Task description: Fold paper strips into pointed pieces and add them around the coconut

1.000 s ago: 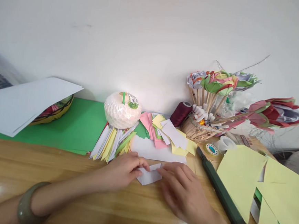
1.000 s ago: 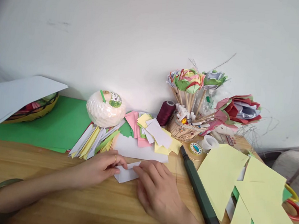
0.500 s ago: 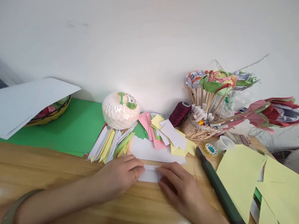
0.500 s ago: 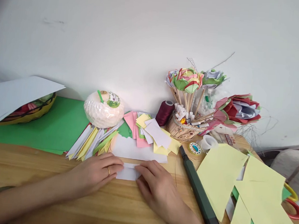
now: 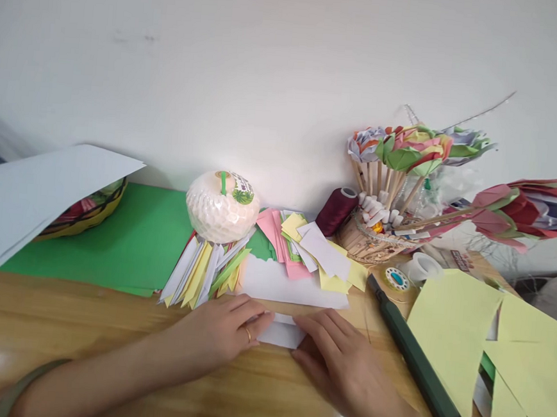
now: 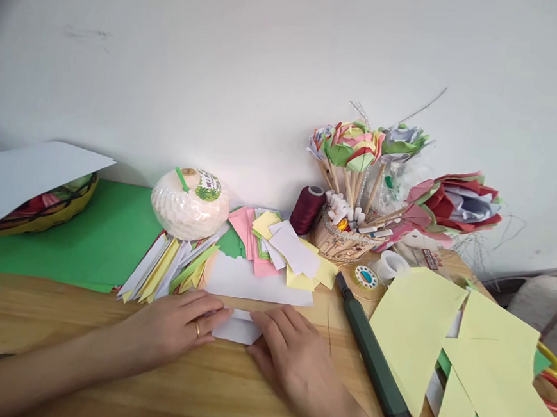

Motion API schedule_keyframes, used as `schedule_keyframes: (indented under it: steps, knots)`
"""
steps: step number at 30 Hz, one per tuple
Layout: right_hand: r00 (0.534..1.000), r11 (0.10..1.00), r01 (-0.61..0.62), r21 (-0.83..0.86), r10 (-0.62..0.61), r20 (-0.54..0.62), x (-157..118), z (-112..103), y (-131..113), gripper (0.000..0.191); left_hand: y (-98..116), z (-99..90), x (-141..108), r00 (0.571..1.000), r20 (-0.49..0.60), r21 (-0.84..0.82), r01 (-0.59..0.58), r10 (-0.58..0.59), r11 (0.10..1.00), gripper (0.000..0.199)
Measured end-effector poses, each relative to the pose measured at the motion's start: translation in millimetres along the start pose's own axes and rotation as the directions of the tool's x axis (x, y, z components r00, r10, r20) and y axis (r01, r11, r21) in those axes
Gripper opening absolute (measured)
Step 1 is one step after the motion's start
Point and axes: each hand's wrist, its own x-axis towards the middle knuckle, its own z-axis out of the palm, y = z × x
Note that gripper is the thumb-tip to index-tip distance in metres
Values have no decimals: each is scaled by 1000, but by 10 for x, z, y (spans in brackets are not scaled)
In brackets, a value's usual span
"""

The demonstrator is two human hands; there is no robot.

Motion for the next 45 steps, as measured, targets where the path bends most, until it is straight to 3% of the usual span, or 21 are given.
schedule_keyframes:
  steps: [4,12,16,21,27,33,39,43,45]
  knots:
    - [1000,1000,7,27,-7,-1,1,17,10,6,-15,-60,2,998,-27,-125,58,-62,990,22]
    - [996,991,-90,96,87,32,-40,49,5,14,-5,-29,0,982,-30,-336,163,-184,928,26]
    - [958,918,-284,277,261,116,-38,64,-18,17,32,-38,14,929,49,-530,336,-367,779,15]
    - [900,839,-436,325,400,175,7,50,-45,15,64,-51,40,851,172,-572,496,-495,653,13]
    - [906,879,-416,232,381,185,31,46,-85,17,89,-92,79,854,195,-466,514,-483,720,17]
    - [913,911,-397,108,381,144,83,71,-134,18,119,-122,122,822,259,-321,568,-507,757,19]
    - [928,931,-366,-15,366,72,98,120,-130,15,141,-65,118,838,193,-286,546,-511,788,15]
    - [934,934,-357,-19,357,3,68,144,-101,5,134,-49,99,815,167,-284,578,-555,765,5]
    - [965,965,-262,-23,261,-27,53,129,-80,13,113,-43,86,858,117,-290,512,-500,809,13]
